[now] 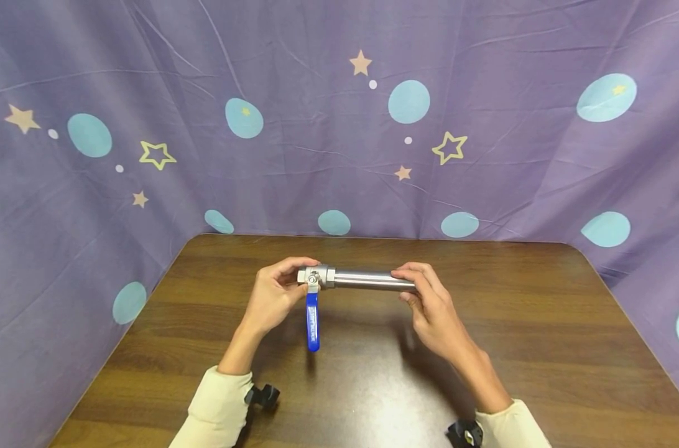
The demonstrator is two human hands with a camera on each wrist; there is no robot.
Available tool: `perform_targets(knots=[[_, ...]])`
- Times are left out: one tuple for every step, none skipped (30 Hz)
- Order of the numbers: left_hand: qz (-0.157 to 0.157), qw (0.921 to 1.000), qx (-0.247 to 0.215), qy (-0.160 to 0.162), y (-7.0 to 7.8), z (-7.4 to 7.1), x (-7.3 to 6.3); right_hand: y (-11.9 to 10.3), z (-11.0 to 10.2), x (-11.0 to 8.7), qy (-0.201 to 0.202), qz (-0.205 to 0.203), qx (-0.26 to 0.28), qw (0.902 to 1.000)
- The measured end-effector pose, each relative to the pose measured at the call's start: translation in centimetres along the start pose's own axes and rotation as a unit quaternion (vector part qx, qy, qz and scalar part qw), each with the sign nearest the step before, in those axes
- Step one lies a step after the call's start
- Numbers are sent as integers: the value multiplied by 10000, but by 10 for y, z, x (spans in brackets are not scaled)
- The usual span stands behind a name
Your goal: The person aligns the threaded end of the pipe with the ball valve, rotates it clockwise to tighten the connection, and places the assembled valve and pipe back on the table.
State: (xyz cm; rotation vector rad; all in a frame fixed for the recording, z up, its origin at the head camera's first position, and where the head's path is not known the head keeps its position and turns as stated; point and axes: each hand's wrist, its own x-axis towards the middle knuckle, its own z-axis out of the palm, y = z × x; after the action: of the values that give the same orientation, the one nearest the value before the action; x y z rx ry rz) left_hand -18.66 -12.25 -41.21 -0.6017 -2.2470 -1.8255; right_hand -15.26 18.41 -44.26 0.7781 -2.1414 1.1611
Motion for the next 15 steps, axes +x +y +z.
perform_targets(knots=[[2,10000,-3,2,0,0,0,0,0,0,-15,24,2,10000],[6,10000,-6,2,0,0,0,0,0,0,-23,25,-7,10000],[12,10000,-6,2,0,0,0,0,0,0,-25,25,-8,10000],[17,10000,2,3,0,0,0,0,0,0,-26,25,0,10000],[19,10000,11,6,1,0,0,0,0,0,-18,2,9,10000],[15,10000,24,10,1,-1,0,0,0,0,-3,-36,30,10000],[10,10000,38,10,1,-1,0,0,0,0,21,-87,45,9999],[4,10000,50,11,1,-1,0,0,1,1,47,-136,72,9999],[-4,10000,63,10,1,-1,0,1,1,1,75,-185,98,9998],[-14,10000,74,9,1,-1,0,1,1,1,100,-236,126,9996],[-23,10000,82,8,2,-1,0,1,1,1,132,-286,150,9994],[-27,10000,87,2,2,-1,0,1,1,1,160,-335,198,9991],[-25,10000,89,-5,2,-1,-1,1,1,1,173,-360,238,9989],[-20,10000,90,-8,2,-1,-1,1,2,1,173,-367,275,9988],[-11,10000,97,-13,2,-1,-1,1,2,1,158,-356,331,9987]])
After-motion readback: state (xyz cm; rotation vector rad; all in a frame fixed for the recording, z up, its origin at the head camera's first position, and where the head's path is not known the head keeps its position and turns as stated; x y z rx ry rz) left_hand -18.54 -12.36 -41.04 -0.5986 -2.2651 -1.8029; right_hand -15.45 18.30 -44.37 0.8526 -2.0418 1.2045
